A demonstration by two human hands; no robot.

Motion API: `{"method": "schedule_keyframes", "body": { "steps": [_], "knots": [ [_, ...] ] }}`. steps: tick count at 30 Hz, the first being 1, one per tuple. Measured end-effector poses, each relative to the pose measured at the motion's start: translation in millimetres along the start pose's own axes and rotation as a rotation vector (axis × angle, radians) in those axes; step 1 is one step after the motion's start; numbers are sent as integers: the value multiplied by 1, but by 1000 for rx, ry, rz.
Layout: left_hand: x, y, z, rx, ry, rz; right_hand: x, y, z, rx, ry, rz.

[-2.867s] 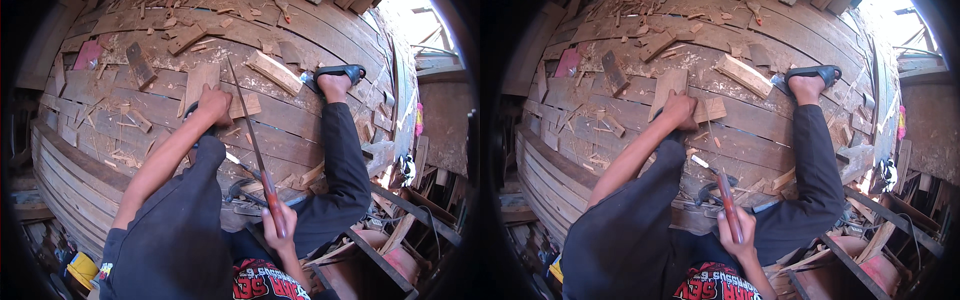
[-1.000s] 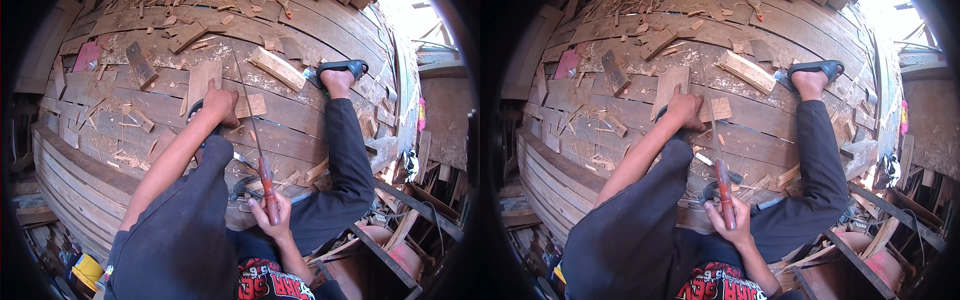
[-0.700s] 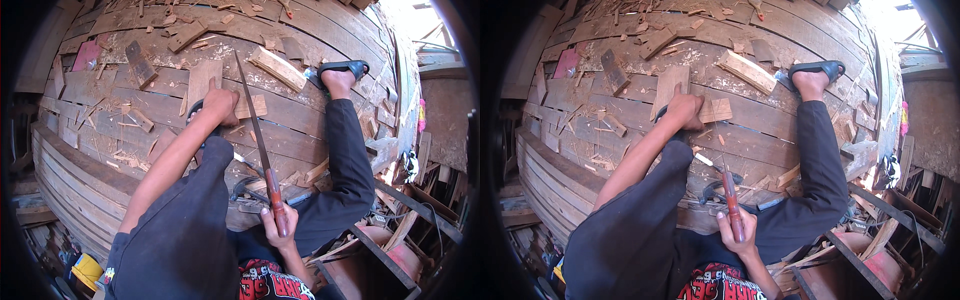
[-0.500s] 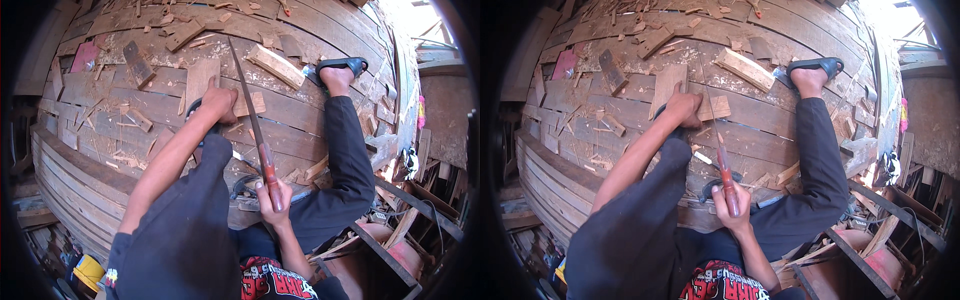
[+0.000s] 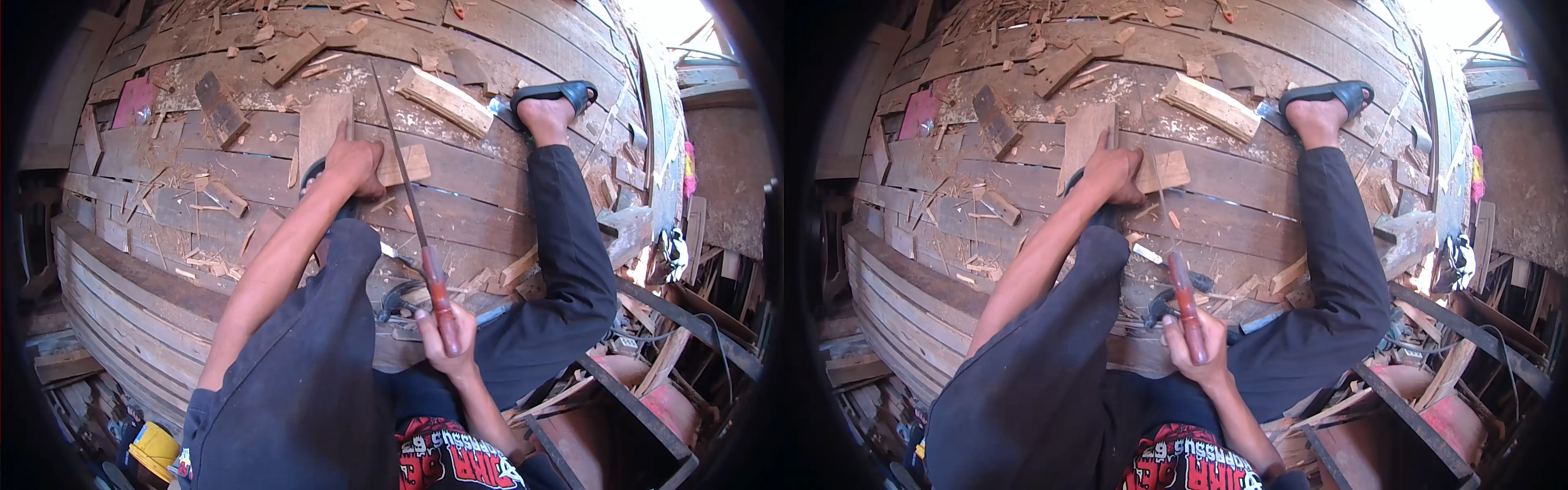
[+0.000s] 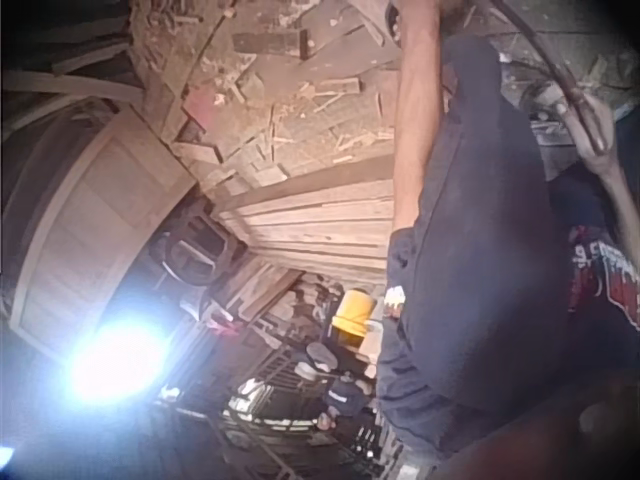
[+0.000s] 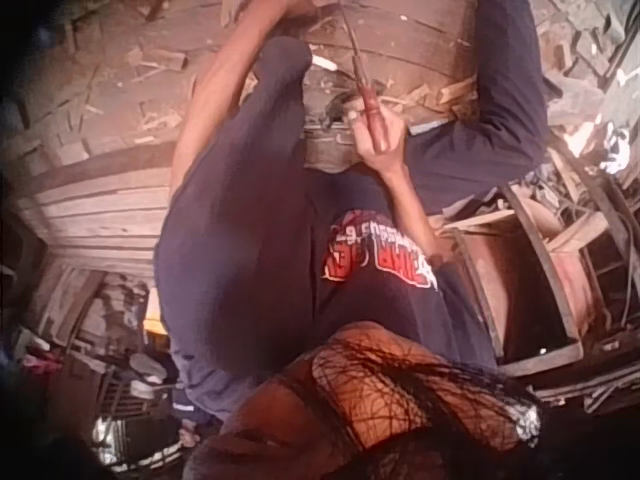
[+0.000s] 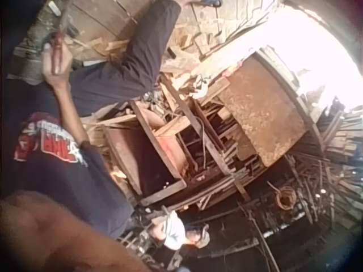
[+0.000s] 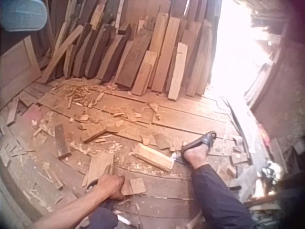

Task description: Sawing a small wooden board by hand in a workshop.

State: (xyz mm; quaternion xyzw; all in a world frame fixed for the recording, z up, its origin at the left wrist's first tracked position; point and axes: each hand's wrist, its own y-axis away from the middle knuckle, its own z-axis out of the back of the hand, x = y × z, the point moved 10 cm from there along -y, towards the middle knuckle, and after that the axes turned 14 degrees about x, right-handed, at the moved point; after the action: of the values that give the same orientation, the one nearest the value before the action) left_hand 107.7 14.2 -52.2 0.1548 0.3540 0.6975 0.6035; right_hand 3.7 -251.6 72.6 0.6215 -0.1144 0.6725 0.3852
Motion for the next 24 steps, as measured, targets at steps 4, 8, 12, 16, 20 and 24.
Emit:
{"method": "schedule_keyframes", "body": {
  "steps": [4,8,12,16,20,24],
  "knots": [
    [-8,-4,12,-29,24,1,15,53,18,29,32,-1],
    [-9,-2,12,-11,-25,-32,26,47,14,64,57,18],
    [4,2,10,-63,17,48,13,15,-2,12,42,24],
    [2,5,10,-71,-4,0,22,44,14,10,37,4],
    [-1,6,13,-126,-2,-43,30,70,27,12,25,-6],
    [-3,4,11,-55,-20,-23,51,67,34,7,14,3]
  ]
}}
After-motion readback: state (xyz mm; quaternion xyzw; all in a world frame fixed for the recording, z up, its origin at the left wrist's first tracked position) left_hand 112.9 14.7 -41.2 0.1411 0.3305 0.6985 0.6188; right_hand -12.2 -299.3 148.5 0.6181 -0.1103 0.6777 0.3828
